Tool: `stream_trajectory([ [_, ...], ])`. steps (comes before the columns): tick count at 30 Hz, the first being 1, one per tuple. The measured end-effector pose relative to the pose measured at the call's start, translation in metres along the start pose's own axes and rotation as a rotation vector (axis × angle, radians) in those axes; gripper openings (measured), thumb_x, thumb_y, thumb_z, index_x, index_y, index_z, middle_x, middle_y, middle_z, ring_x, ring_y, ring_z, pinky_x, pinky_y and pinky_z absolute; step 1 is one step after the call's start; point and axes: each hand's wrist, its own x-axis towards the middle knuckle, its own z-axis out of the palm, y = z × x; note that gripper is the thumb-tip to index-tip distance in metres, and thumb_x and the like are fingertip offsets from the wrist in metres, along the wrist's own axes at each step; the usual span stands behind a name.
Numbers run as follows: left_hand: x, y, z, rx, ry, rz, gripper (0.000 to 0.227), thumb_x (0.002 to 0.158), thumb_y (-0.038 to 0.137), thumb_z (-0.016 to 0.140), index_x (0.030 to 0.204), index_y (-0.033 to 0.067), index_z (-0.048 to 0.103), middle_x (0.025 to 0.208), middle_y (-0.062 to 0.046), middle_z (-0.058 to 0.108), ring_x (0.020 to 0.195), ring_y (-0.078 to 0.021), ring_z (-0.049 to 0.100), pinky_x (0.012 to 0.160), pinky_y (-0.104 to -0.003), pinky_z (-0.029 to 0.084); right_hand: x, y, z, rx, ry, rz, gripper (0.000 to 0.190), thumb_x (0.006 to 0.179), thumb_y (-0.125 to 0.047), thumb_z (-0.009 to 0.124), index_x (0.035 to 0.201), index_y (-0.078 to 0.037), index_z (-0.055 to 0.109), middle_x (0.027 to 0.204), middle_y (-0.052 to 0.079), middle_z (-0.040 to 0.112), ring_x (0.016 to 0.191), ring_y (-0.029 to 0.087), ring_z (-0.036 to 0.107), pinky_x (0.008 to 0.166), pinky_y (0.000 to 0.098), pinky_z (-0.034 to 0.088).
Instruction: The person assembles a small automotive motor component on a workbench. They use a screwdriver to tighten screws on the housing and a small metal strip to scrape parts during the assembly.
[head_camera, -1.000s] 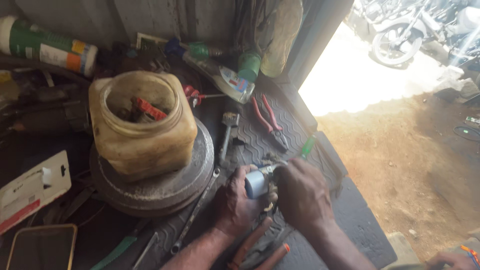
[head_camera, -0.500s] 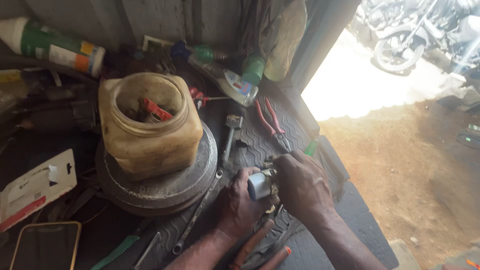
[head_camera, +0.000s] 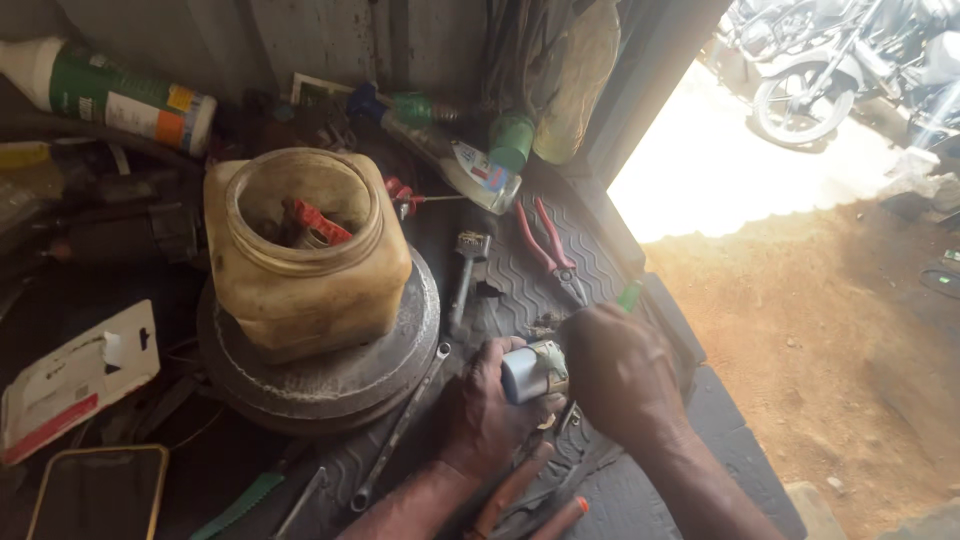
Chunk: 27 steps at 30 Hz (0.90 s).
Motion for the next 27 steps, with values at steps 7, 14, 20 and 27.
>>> stream_trajectory([
  [7, -0.001, 0.007, -0.003, 0.065, 0.023, 0.061, 0.067, 0.067, 0.03, 0.091, 0.121, 0.0075, 0.059, 0.104, -0.015, 0.074, 0.093, -0.0318, 0.073, 0.078, -0.042, 0.058, 0.001, 0.005, -0.005, -0.048, -0.012, -0.041, 0.011, 0.082, -0.009, 0.064, 0.083, -0.013, 0.074, 0.089, 0.012, 0.07, 0.089, 0.036, 0.07, 0.077, 0.0479, 0.054],
  [14, 0.0, 0.011, -0.005, 0.053, -0.012, -0.013, 0.07, 0.066, 0.031, 0.091, 0.122, 0.0081, 0.057, 0.106, -0.014, 0.073, 0.097, -0.0287, 0.073, 0.082, -0.04, 0.057, -0.028, 0.018, 0.006, 0.248, 0.254, -0.174, 0.007, 0.086, -0.01, 0.063, 0.088, -0.011, 0.07, 0.081, 0.011, 0.067, 0.078, 0.033, 0.069, 0.071, 0.0427, 0.054],
  [20, 0.0, 0.018, -0.005, 0.092, 0.015, 0.009, 0.069, 0.064, 0.032, 0.091, 0.12, 0.0088, 0.06, 0.107, -0.013, 0.074, 0.096, -0.0286, 0.074, 0.081, -0.04, 0.057, -0.045, 0.013, -0.005, 0.279, 0.292, -0.383, 0.005, 0.085, -0.01, 0.061, 0.087, -0.012, 0.064, 0.085, 0.008, 0.065, 0.084, 0.032, 0.068, 0.072, 0.0455, 0.052],
  [27, -0.004, 0.017, -0.007, 0.105, -0.014, -0.086, 0.071, 0.065, 0.04, 0.09, 0.121, 0.0097, 0.06, 0.106, -0.011, 0.075, 0.095, -0.0271, 0.075, 0.08, -0.04, 0.058, -0.039, 0.01, -0.003, 0.102, 0.288, -0.299, 0.011, 0.08, -0.007, 0.063, 0.086, -0.015, 0.068, 0.083, 0.006, 0.065, 0.082, 0.029, 0.066, 0.072, 0.0442, 0.047],
])
